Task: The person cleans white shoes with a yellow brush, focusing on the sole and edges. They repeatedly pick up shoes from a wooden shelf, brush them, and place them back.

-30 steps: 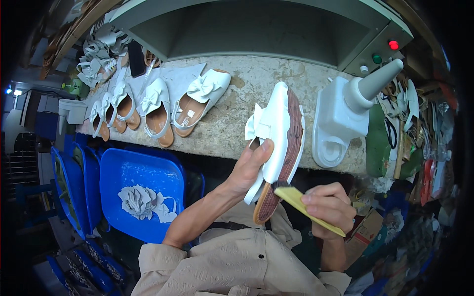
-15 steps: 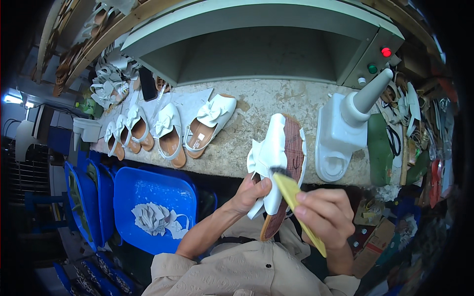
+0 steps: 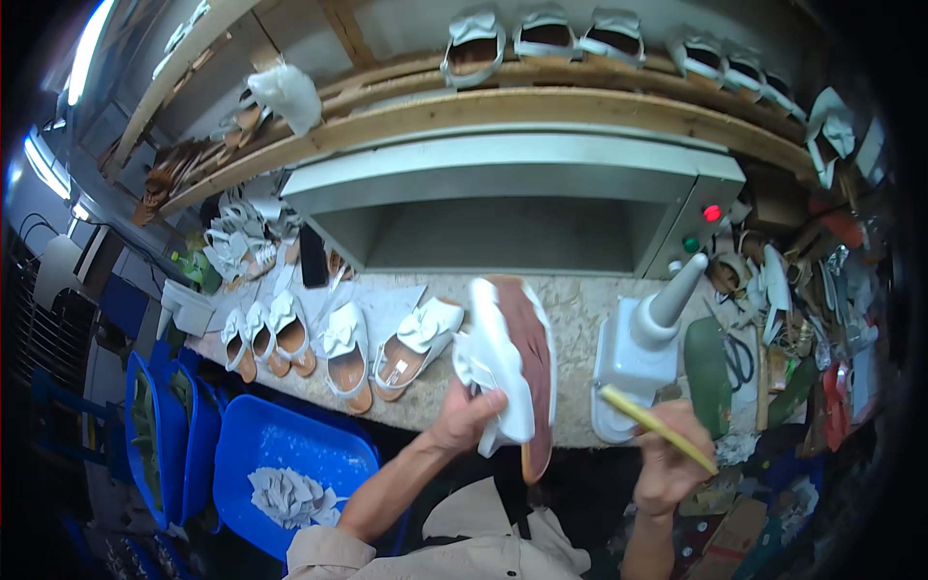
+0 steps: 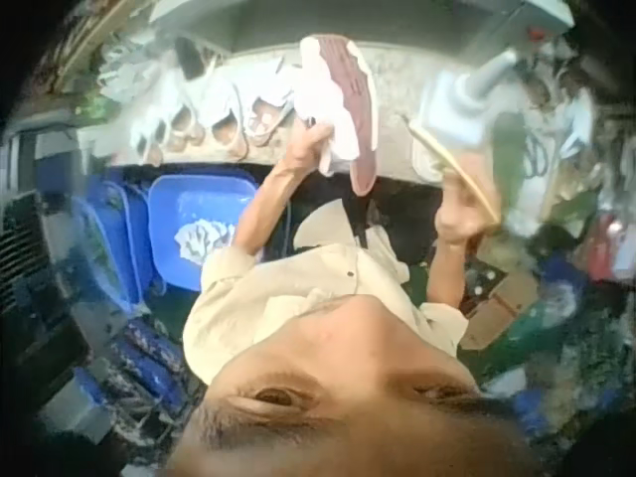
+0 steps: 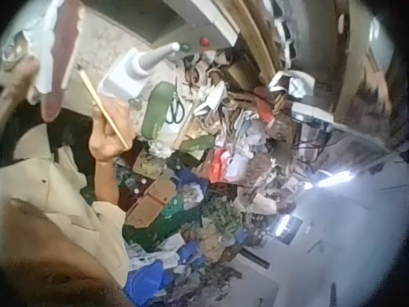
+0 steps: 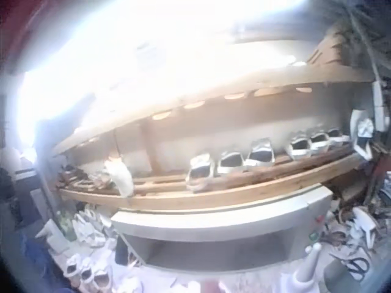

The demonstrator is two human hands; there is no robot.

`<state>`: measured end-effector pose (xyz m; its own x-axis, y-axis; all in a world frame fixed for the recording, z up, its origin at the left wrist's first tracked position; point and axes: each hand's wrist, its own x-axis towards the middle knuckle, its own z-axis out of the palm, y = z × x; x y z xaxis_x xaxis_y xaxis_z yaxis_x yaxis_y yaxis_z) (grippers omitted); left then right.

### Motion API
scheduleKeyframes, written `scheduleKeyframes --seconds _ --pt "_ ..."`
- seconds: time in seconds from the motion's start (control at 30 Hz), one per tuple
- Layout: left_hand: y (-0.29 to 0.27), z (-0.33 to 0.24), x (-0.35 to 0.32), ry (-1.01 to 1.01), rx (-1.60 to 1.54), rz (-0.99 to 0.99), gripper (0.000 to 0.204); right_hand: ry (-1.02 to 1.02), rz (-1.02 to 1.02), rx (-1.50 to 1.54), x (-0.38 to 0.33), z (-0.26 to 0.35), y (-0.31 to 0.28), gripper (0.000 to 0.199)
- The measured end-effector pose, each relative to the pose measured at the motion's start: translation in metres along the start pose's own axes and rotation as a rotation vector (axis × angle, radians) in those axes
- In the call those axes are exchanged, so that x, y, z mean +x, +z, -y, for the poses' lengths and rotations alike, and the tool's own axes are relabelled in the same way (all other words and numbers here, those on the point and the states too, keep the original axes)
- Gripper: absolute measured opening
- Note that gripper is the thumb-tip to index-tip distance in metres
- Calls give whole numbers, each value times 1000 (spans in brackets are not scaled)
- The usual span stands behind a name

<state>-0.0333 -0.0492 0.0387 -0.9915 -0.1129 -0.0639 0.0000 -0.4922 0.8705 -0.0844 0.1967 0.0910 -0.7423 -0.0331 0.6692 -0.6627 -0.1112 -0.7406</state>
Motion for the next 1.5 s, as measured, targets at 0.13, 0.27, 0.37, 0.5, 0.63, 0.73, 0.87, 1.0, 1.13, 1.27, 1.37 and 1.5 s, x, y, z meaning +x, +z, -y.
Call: scheduleKeyframes --seconds 0.13,0.27,0.37,0.5,0.63,0.73,0.87,1.0,1.13,1.27,1.37,1.5 --pt "36 -99 82 512 -72 -76 55 237 -342 73 3 -13 -35 23" --pt "58 -207 188 810 86 -322 62 272 -436 39 -8 -9 -75 23" --pt "8 -279 252 1074 422 -637 82 366 -427 67 -19 -13 -87 21" --pt "-10 -316 291 1032 763 -909 86 406 -405 27 -30 -15 -98 14" --pt "4 -321 316 1017 1026 -1063 88 390 -408 32 -43 -21 -112 13" --pt "2 -321 312 978 1102 -1047 87 444 -440 -6 -36 -11 -103 13" --pt "-1 -322 297 1004 1182 -1033 87 445 -408 37 -30 -8 -98 14" --pt "0 -312 286 1102 1111 -931 81 429 -404 22 -44 -24 -106 13" --pt "-15 -293 278 1171 1196 -875 75 436 -411 39 -43 -22 -103 12" --pt "-26 -284 279 1147 1213 -874 73 428 -374 -13 -39 -17 -101 14" --pt "-21 -294 289 1004 1330 -883 72 469 -361 -84 -37 -11 -100 16" --pt "-9 -304 310 795 1479 -854 71 481 -393 -95 -39 -13 -102 17"
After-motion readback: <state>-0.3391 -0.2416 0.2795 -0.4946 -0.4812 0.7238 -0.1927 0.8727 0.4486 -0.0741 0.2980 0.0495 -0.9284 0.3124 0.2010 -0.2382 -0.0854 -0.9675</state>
